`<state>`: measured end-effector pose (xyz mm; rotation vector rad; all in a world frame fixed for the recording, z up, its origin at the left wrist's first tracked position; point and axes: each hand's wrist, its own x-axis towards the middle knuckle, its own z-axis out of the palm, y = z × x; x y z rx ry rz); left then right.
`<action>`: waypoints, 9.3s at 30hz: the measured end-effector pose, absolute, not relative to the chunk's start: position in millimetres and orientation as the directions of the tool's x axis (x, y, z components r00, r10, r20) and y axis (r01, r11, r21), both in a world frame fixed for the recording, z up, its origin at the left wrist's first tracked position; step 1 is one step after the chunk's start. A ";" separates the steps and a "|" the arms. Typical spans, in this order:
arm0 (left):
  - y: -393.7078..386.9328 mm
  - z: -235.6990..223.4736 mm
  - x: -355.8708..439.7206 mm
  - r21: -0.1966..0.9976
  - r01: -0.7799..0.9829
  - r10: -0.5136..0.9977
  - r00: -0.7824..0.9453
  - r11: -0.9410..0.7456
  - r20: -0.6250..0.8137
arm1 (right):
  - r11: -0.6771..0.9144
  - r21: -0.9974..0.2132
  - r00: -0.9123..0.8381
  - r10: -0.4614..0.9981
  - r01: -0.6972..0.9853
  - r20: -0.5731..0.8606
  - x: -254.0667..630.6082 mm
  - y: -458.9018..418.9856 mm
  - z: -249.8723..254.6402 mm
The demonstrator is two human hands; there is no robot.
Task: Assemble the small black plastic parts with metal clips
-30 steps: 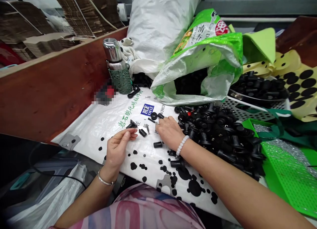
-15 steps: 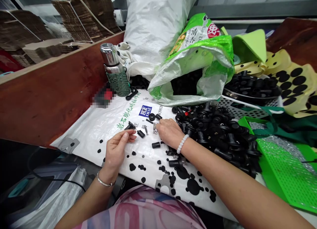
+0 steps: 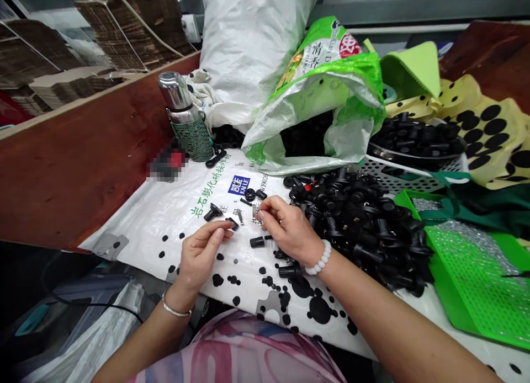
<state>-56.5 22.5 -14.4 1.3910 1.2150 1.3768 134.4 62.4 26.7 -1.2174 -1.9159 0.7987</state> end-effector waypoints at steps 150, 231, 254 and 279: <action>26.7 25.7 -15.9 0.858 0.385 0.808 0.587 -0.340 0.057 | 0.548 -0.748 -0.200 0.836 0.374 0.512 165.6 5.5 7.9; 56.0 12.1 -35.3 0.356 0.894 0.961 0.235 -0.272 0.145 | 0.480 -0.801 0.374 0.713 0.357 0.594 188.2 11.1 28.8; 24.5 14.9 -24.9 0.620 0.534 0.811 0.470 -0.575 0.348 | 0.592 -0.725 -0.060 0.787 0.351 0.614 178.4 6.2 12.4; 28.6 -4.0 -12.7 0.426 0.568 0.686 0.389 -0.704 0.615 | 0.550 -0.684 -0.057 0.797 0.479 0.601 171.1 4.8 13.1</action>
